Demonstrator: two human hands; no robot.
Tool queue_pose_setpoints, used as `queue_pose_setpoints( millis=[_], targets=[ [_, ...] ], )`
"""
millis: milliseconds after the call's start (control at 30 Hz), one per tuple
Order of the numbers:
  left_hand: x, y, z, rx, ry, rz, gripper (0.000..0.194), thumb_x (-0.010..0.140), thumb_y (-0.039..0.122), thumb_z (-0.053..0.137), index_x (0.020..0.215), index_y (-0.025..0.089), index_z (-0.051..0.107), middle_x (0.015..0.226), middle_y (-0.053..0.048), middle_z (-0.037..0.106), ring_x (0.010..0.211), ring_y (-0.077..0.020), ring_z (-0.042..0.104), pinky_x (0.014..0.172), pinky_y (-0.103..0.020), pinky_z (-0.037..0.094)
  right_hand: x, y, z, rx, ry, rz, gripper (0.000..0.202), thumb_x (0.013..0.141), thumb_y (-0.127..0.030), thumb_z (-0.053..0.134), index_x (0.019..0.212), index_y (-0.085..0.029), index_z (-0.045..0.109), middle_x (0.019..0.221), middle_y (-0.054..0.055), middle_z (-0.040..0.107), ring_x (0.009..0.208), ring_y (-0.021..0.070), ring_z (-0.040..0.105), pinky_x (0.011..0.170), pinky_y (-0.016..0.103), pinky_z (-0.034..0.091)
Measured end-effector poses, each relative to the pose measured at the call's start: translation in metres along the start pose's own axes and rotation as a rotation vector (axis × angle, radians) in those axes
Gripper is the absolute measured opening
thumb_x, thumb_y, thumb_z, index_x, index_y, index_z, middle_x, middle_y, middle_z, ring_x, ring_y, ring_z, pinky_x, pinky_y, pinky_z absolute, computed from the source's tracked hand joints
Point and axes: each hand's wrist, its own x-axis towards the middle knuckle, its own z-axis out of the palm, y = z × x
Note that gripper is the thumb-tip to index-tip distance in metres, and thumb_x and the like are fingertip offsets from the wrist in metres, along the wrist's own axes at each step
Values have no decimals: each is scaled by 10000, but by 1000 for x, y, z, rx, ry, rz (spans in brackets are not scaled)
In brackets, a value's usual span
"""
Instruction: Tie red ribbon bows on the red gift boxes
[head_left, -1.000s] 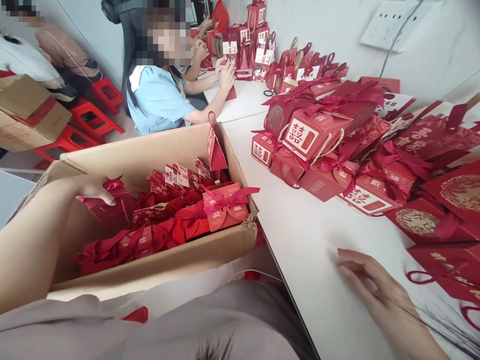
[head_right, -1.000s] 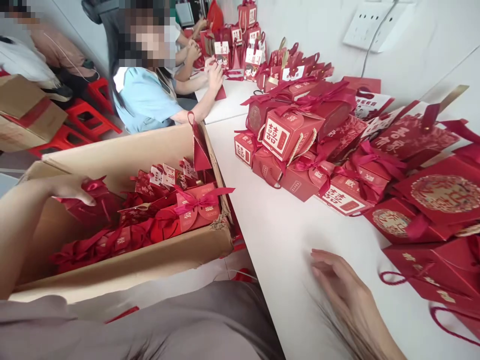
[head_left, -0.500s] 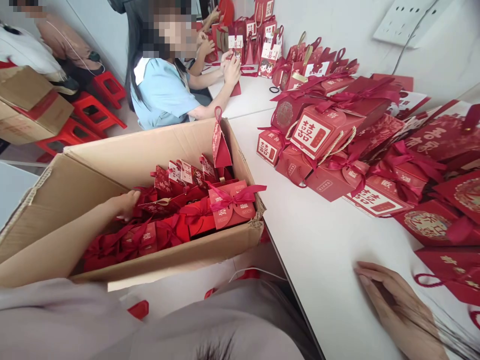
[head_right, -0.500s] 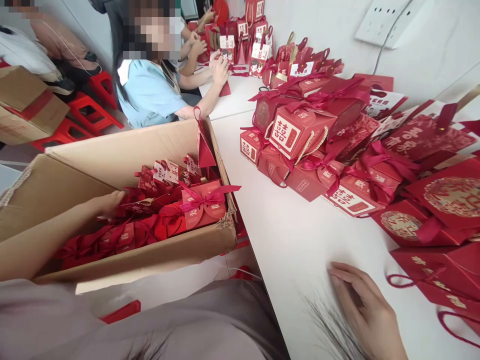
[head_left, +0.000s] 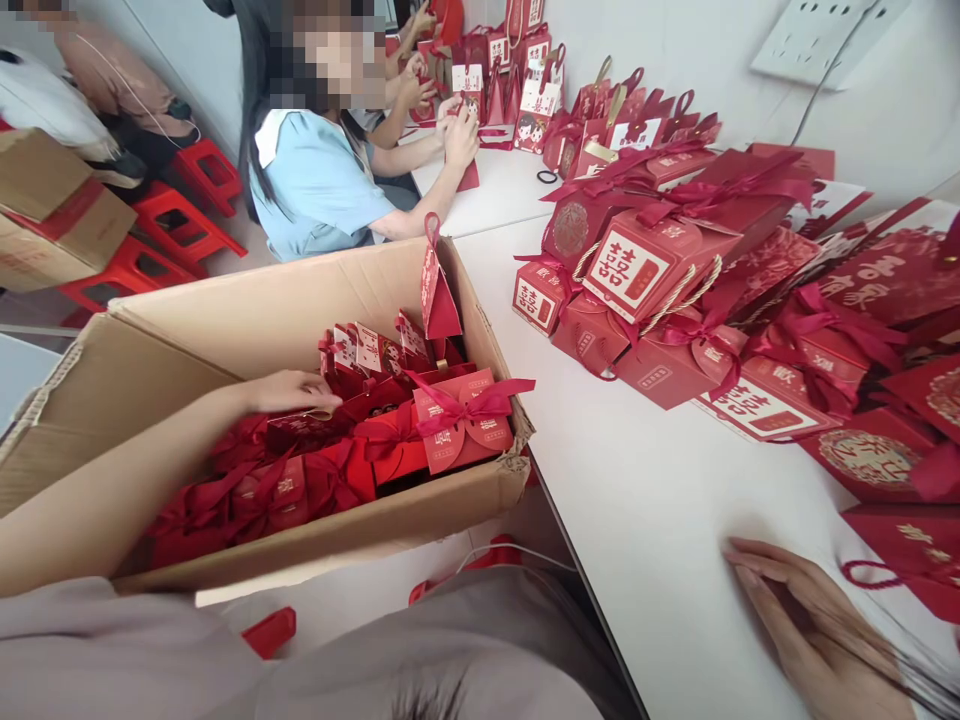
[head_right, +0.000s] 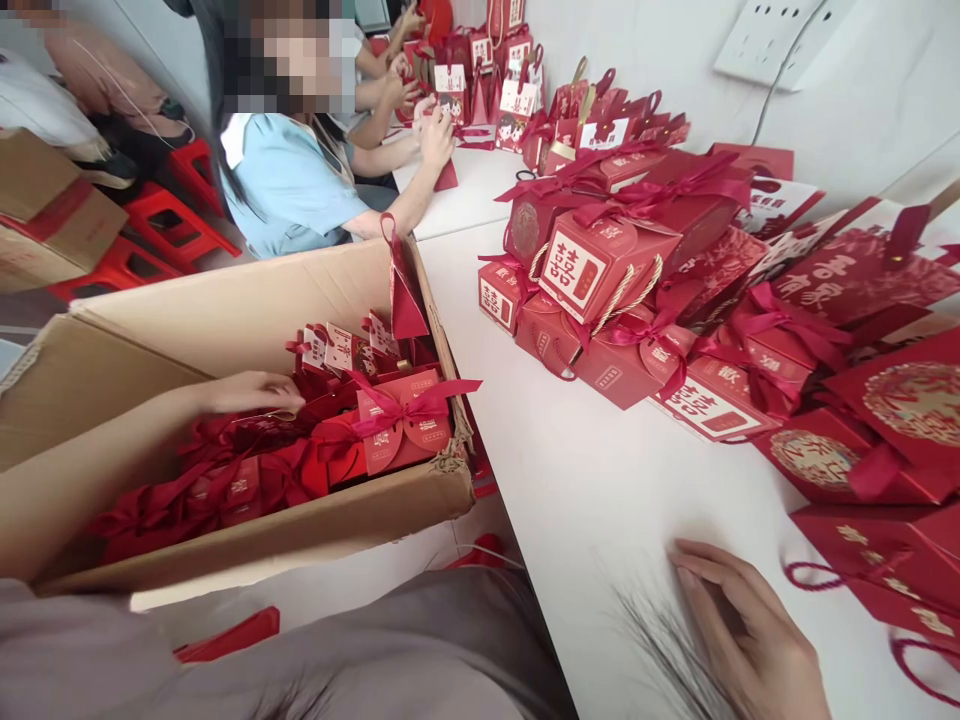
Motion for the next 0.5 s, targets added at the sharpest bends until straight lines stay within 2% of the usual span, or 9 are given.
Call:
queue_pose_setpoints(
  millis=[67, 167, 267, 333, 400, 500],
  targets=[
    [3, 17, 19, 81, -79, 66, 579, 660, 714, 678, 852, 167, 688, 815, -57, 728, 755, -208, 647, 748, -273, 468, -1, 0, 0, -4, 0, 24, 251, 896, -409, 564, 1070, -278, 688, 1168, 33, 678, 1041, 230, 679, 530, 259, 577],
    [6, 33, 41, 223, -15, 101, 544, 812, 679, 525, 994, 185, 659, 932, -132, 723, 871, -290, 668, 811, -347, 459, -1, 0, 1, -11, -3, 82, 246, 888, -430, 566, 1042, -292, 699, 1162, 23, 682, 1037, 234, 682, 554, 264, 593],
    [6, 40, 46, 264, 77, 86, 486, 921, 587, 380, 1120, 211, 613, 1060, -145, 707, 962, -308, 662, 835, -363, 453, -1, 0, 1, 5, -18, 95, 232, 890, -422, 566, 1039, -304, 698, 1168, 21, 679, 1060, 243, 677, 540, 270, 588],
    [5, 44, 41, 258, 118, 69, 434, 940, 525, 374, 1128, 222, 621, 1069, -128, 708, 967, -299, 659, 832, -359, 451, 0, 1, 1, 6, -22, 74, 214, 891, -404, 572, 1040, -311, 696, 1169, 20, 677, 1066, 243, 677, 521, 269, 578],
    [6, 48, 29, 223, 126, 62, 389, 935, 482, 413, 1037, 213, 674, 1007, -102, 724, 935, -277, 657, 824, -345, 453, 1, 1, 1, 7, -21, 38, 195, 886, -386, 583, 1024, -310, 697, 1159, 22, 679, 1055, 243, 682, 512, 270, 571],
    [4, 53, -5, 113, 136, 38, 320, 830, 474, 604, 833, 178, 729, 840, -45, 737, 836, -215, 648, 820, -294, 464, 0, 2, 0, 13, -19, 2, 179, 880, -374, 590, 1007, -299, 691, 1160, 28, 679, 1050, 246, 683, 523, 274, 570]
  ],
)
